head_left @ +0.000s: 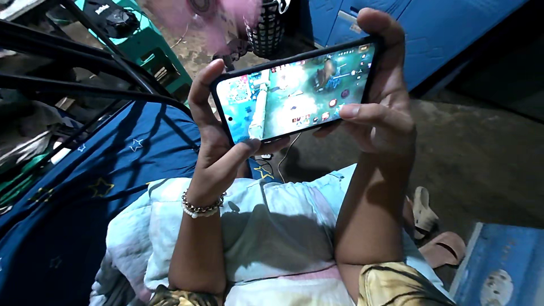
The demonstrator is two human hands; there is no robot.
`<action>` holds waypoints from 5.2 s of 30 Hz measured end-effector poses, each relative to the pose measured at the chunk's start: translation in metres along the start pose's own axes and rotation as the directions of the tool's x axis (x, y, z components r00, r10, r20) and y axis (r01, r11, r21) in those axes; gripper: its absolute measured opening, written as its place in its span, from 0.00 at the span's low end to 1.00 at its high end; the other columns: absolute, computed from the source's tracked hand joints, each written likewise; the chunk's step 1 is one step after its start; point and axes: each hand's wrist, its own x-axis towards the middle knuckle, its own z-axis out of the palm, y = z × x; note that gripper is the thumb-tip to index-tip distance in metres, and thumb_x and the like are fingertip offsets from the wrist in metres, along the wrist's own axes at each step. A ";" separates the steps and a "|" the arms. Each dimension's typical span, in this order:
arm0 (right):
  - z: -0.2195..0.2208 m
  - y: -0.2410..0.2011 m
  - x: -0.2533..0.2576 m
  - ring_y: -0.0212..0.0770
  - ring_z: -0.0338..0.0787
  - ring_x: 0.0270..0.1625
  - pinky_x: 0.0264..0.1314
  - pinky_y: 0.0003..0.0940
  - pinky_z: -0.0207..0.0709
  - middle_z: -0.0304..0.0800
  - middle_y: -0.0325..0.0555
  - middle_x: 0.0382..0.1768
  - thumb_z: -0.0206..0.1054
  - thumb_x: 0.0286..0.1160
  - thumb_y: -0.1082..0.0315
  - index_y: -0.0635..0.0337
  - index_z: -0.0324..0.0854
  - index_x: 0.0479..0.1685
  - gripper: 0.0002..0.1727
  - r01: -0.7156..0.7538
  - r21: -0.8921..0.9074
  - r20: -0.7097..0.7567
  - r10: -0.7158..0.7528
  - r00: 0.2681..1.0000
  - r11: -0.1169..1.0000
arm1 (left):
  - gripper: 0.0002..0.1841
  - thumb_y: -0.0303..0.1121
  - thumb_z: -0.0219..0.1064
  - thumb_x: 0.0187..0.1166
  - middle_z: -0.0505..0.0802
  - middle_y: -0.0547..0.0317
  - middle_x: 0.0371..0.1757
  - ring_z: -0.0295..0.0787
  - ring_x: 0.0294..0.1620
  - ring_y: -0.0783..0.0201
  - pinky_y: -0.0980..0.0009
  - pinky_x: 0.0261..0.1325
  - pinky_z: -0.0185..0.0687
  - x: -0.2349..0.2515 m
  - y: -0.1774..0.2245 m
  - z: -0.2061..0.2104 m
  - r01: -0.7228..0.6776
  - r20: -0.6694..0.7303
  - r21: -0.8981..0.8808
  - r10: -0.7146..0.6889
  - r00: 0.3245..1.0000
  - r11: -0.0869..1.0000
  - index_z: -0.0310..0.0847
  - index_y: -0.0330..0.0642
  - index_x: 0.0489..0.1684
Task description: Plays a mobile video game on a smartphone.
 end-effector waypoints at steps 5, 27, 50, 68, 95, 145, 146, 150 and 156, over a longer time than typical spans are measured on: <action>-0.001 0.000 0.000 0.45 0.91 0.60 0.35 0.38 0.96 0.77 0.43 0.70 0.73 0.66 0.73 0.46 0.49 0.84 0.46 0.007 -0.039 0.015 -0.007 1.000 0.999 | 0.48 0.11 0.63 0.68 0.75 0.59 0.77 0.85 0.69 0.57 0.56 0.56 0.94 0.000 0.000 0.002 0.004 -0.015 -0.023 -0.004 1.000 1.000 0.43 0.60 0.88; 0.001 0.001 0.000 0.43 0.90 0.62 0.34 0.37 0.95 0.76 0.41 0.70 0.72 0.66 0.75 0.46 0.50 0.84 0.46 0.010 -0.020 0.024 -0.009 1.000 1.000 | 0.48 0.13 0.66 0.69 0.72 0.61 0.77 0.82 0.71 0.61 0.62 0.61 0.92 0.003 -0.002 0.006 -0.056 -0.072 0.138 0.067 0.995 0.989 0.41 0.55 0.88; 0.001 0.003 0.001 0.44 0.91 0.60 0.34 0.39 0.95 0.77 0.42 0.69 0.71 0.65 0.77 0.46 0.51 0.84 0.45 0.008 -0.006 0.015 -0.008 1.000 1.000 | 0.50 0.15 0.72 0.68 0.70 0.61 0.77 0.81 0.73 0.61 0.61 0.59 0.95 0.004 0.000 0.007 -0.068 -0.055 0.207 0.081 0.995 0.976 0.40 0.54 0.87; 0.000 0.004 0.002 0.43 0.90 0.62 0.39 0.39 0.95 0.78 0.41 0.69 0.71 0.66 0.76 0.45 0.55 0.81 0.42 0.037 0.001 0.039 -0.037 0.999 0.999 | 0.43 0.18 0.67 0.75 0.73 0.60 0.76 0.82 0.71 0.62 0.63 0.60 0.93 0.004 -0.005 0.007 -0.092 -0.108 0.244 0.121 0.987 0.965 0.43 0.54 0.87; 0.002 0.006 0.000 0.44 0.91 0.59 0.35 0.37 0.95 0.79 0.42 0.67 0.69 0.66 0.77 0.44 0.57 0.79 0.39 0.048 -0.003 0.031 -0.047 0.998 0.999 | 0.36 0.22 0.64 0.80 0.74 0.63 0.75 0.82 0.70 0.63 0.64 0.61 0.92 0.004 -0.005 0.008 -0.104 -0.155 0.269 0.149 0.976 0.958 0.49 0.55 0.85; 0.004 0.007 0.001 0.43 0.92 0.58 0.33 0.38 0.95 0.80 0.41 0.67 0.71 0.67 0.76 0.42 0.57 0.77 0.39 0.041 0.021 0.065 -0.043 0.997 0.999 | 0.39 0.21 0.67 0.78 0.75 0.62 0.74 0.87 0.65 0.62 0.65 0.45 0.98 0.005 -0.004 0.009 -0.099 -0.169 0.238 0.141 0.975 0.966 0.47 0.57 0.84; 0.004 0.007 0.001 0.44 0.92 0.58 0.32 0.38 0.95 0.80 0.41 0.67 0.71 0.67 0.76 0.42 0.57 0.77 0.39 0.041 0.022 0.065 -0.043 0.997 0.999 | 0.39 0.21 0.68 0.78 0.74 0.61 0.74 0.87 0.65 0.62 0.65 0.46 0.98 0.004 -0.004 0.008 -0.103 -0.167 0.246 0.147 0.975 0.964 0.47 0.57 0.85; 0.004 0.007 0.001 0.43 0.92 0.58 0.32 0.38 0.95 0.80 0.40 0.67 0.72 0.66 0.75 0.42 0.57 0.77 0.39 0.043 0.012 0.065 -0.043 0.997 0.999 | 0.40 0.21 0.68 0.78 0.75 0.61 0.74 0.87 0.64 0.63 0.66 0.46 0.98 0.004 -0.004 0.008 -0.103 -0.173 0.265 0.152 0.973 0.959 0.47 0.56 0.85; 0.005 0.008 0.001 0.45 0.93 0.56 0.30 0.39 0.95 0.80 0.42 0.67 0.72 0.66 0.76 0.43 0.57 0.77 0.39 0.050 0.043 0.072 -0.053 0.996 0.998 | 0.39 0.21 0.68 0.78 0.76 0.62 0.73 0.87 0.64 0.62 0.65 0.47 0.98 0.004 -0.004 0.008 -0.097 -0.171 0.257 0.144 0.975 0.962 0.46 0.57 0.84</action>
